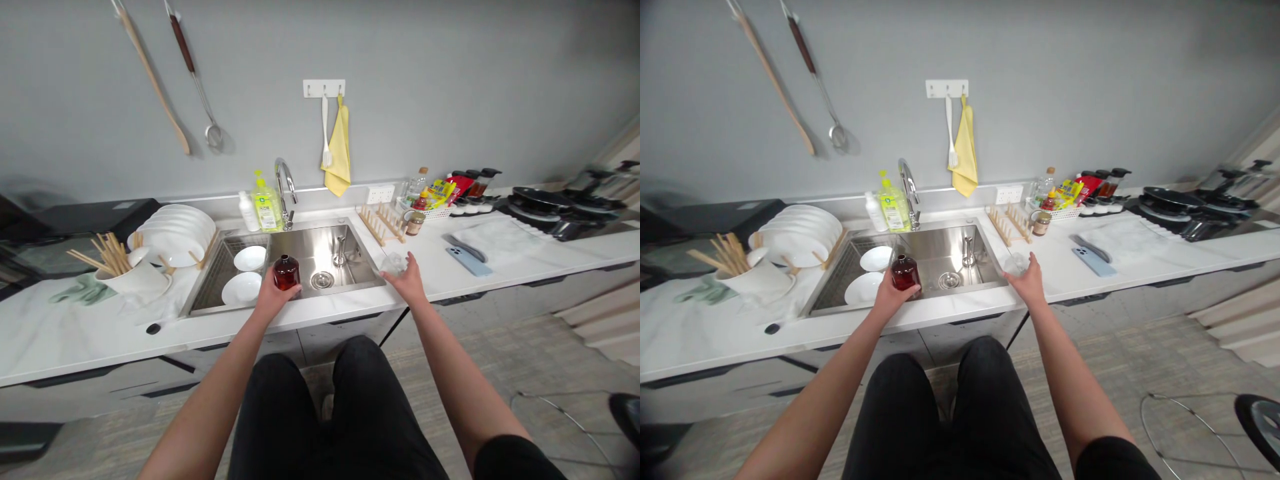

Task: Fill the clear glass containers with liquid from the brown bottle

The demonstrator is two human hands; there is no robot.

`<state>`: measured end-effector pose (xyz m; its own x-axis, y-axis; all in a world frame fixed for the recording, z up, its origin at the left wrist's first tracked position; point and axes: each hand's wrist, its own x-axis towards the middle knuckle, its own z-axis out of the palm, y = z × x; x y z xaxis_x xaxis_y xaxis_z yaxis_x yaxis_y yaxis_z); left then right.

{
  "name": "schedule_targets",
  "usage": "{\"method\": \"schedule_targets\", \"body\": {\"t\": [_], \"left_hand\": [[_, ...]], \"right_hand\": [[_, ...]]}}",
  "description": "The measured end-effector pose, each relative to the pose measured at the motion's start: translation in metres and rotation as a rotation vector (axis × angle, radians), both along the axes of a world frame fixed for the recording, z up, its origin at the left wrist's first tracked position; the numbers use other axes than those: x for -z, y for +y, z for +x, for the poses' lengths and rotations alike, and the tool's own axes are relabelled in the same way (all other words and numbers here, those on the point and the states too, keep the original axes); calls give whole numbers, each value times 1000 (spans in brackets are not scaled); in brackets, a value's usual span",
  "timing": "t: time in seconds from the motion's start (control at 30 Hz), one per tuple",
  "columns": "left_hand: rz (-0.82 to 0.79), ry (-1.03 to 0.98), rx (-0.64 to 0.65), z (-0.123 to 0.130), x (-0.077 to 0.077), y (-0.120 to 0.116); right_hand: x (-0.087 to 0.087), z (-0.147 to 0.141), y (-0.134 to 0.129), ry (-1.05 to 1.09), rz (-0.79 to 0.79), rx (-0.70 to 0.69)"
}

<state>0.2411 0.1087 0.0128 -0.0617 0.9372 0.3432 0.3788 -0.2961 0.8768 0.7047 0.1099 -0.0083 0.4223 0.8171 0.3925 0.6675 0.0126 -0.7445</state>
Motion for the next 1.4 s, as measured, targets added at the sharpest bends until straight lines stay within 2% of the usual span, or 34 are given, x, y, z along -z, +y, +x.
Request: {"method": "schedule_targets", "body": {"t": [0.17,0.3,0.37,0.4,0.47,0.53,0.67,0.8,0.93,1.03,1.13,1.4], "left_hand": [[-27,45,-16,-1,4,25],[-56,48,-26,-3,6,48],[-54,32,-20,-5,6,61],[-46,28,-14,-6,5,67],[-32,30,-2,-8,3,80],[-24,41,2,-8,2,91],[-27,53,-1,-5,3,105],[-18,110,-22,-3,12,112],[-9,169,-34,-6,24,116],[-22,210,-14,-8,28,117],[-23,246,-3,-9,28,116],[-30,246,-6,-9,22,114]], "right_hand": [[8,6,8,83,-52,39],[-9,12,13,106,30,33],[-24,0,24,124,82,-92],[-30,-11,32,150,86,-201],[-40,-43,53,254,55,-427],[-42,-81,77,358,14,-595],[-26,-149,118,485,-79,-762],[2,-185,138,524,-138,-796],[32,-191,143,555,-163,-807],[44,-187,143,542,-179,-824],[45,-183,143,498,-173,-829],[31,-182,141,444,-135,-798]]}}
